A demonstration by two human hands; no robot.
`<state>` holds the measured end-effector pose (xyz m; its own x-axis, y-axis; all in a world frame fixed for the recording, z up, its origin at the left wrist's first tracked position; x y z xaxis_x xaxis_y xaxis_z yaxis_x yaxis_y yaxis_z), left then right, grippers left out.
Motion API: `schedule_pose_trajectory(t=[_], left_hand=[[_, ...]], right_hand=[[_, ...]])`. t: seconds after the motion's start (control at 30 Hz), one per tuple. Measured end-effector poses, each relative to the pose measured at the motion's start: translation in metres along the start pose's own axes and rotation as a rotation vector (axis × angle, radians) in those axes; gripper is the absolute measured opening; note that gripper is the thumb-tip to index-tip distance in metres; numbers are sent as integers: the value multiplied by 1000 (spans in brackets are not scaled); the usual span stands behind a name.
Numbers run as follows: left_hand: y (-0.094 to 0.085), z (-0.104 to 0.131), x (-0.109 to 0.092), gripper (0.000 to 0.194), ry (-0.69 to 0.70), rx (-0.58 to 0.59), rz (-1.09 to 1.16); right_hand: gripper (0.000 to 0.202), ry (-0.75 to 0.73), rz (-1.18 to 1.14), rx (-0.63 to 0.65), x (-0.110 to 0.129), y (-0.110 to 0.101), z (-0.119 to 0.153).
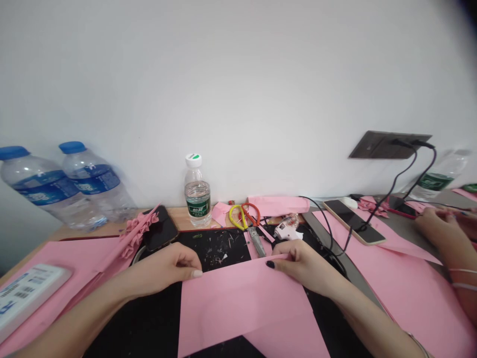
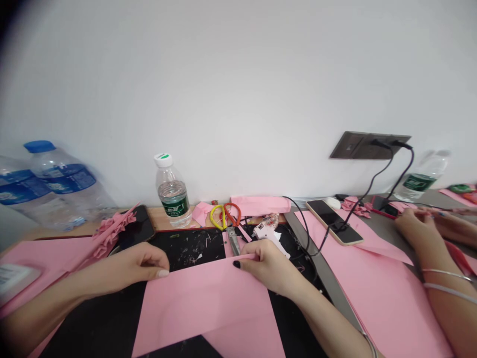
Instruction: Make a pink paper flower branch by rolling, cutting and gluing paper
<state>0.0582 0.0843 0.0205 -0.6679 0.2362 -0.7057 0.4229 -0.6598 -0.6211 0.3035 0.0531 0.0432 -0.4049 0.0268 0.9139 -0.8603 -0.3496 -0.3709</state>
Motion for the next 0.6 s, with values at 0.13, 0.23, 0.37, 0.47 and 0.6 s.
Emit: schedule_pose_trajectory(t=[0.13,0.23,0.37,0.47,0.6], left_hand=[[-5,3,8,18,-9,-35,5],[-7,5,9,18,2,-33,28],[-13,8,9,18,-3,-58,68],[-23,12,16,17,-41,-118,67],[-34,16,28,17,-107,-225,128]], right_hand=[[34,-3,-28,9,-1,-3,3],[34,3,-42,5,-4,-5,4],[34,6,-81,6,-8,-6,5],[35,55,-170,-23,-15,-12,7],[35,157,-466,-157,-29,-25,10]])
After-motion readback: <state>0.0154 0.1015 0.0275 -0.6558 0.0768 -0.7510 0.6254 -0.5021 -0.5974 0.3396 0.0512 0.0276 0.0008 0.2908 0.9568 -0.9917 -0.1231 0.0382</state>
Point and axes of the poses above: each hand's wrist, its own z-axis away from the middle knuckle, its own y-axis out of the palm, x = y × z, the point moved 6 cm from there along -z, towards the middle knuckle, and after that the axes turned 11 degrees about -z, right-handed, at the moved point
